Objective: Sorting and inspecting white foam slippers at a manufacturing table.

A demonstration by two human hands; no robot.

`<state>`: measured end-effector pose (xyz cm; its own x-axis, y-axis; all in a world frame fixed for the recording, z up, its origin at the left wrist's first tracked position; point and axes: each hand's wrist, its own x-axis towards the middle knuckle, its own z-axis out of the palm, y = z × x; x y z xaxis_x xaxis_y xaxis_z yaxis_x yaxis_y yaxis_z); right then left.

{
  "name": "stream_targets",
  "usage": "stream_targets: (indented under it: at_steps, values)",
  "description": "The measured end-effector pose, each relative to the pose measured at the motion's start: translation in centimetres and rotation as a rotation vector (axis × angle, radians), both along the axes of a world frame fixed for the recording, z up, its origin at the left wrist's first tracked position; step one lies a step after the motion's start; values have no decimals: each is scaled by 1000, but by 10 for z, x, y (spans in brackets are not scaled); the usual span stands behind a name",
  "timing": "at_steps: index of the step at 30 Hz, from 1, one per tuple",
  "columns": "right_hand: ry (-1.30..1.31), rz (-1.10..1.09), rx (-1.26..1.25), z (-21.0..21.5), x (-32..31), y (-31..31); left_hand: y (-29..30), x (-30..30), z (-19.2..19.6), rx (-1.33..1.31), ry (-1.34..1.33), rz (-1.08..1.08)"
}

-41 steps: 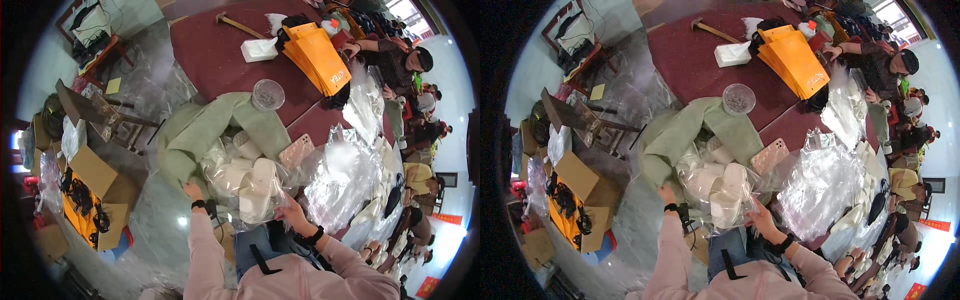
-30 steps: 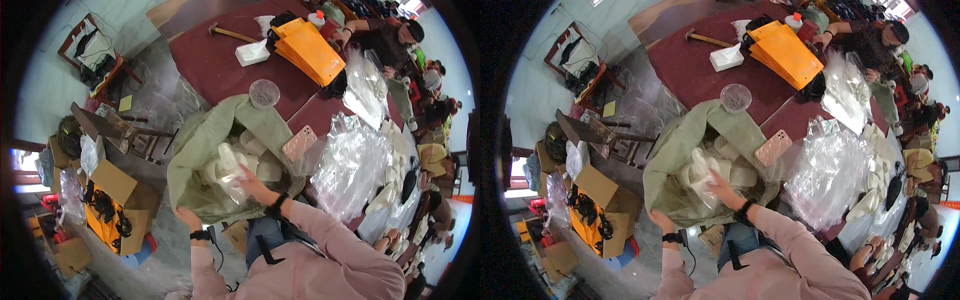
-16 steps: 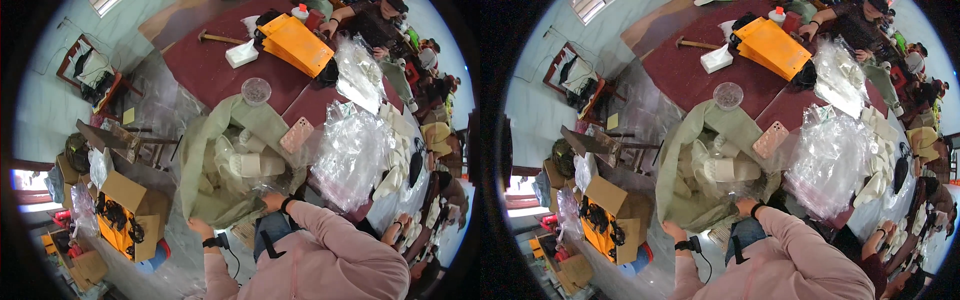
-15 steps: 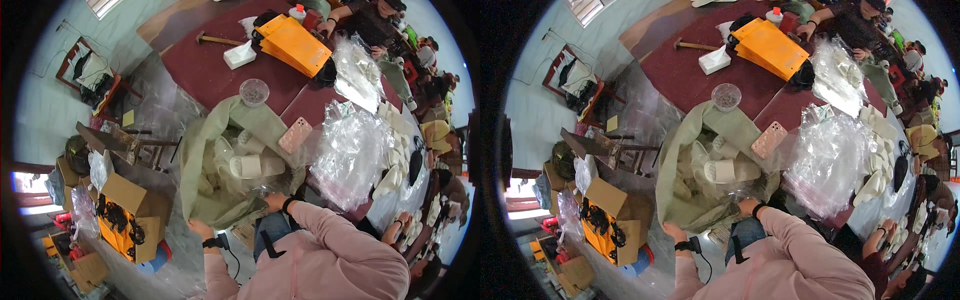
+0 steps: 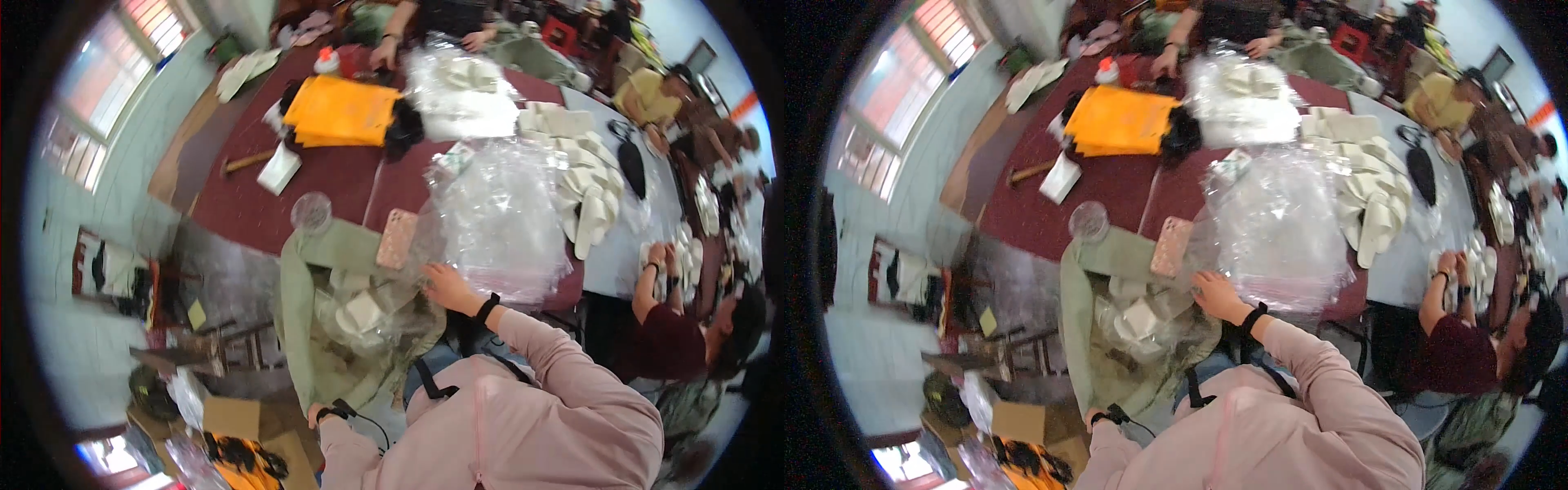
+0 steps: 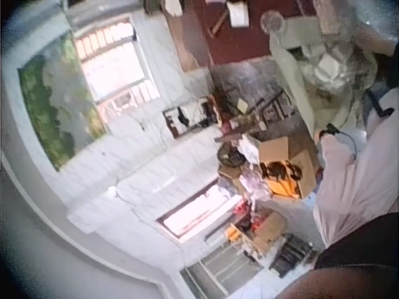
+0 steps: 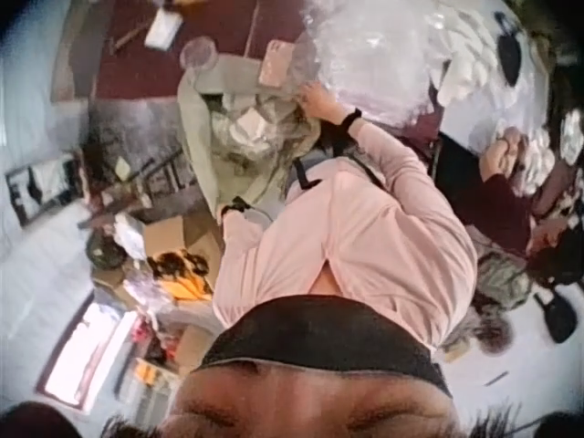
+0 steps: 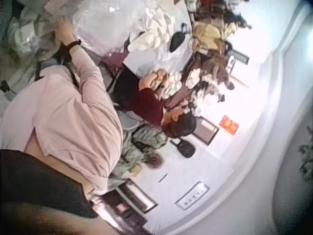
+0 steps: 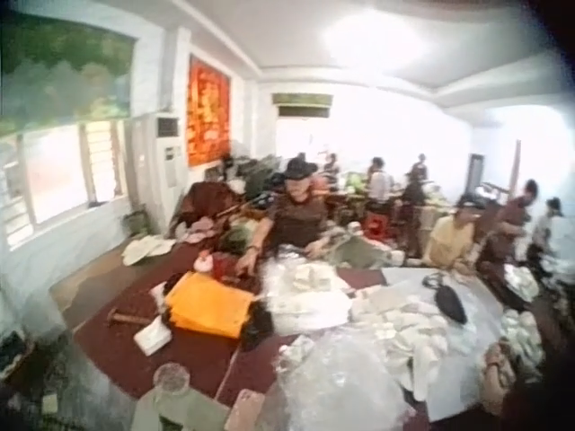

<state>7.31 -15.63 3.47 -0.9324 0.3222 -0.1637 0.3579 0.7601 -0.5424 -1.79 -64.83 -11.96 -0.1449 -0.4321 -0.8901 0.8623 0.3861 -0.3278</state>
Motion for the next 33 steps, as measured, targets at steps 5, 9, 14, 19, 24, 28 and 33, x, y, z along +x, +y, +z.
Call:
stream_targets:
  at_steps: [5,9,14,19,24,28,33]
  values:
    - [-46,-321,365,-9,75,71,90,-50,66,553,1616,461]
    - [-312,-389,341,-18,130,105,224,-71,143,1459,1703,349]
    - [-275,-403,235,-29,138,123,363,-70,106,2139,995,114]
    - [-198,-485,143,-45,158,168,519,27,136,1866,466,-275]
    - [-183,-457,3,-47,173,193,566,49,107,1682,475,162]
    - [-125,-340,-43,-57,177,190,569,19,79,1916,426,-165]
    - [-26,-378,-235,-65,187,208,621,67,119,1842,316,-277]
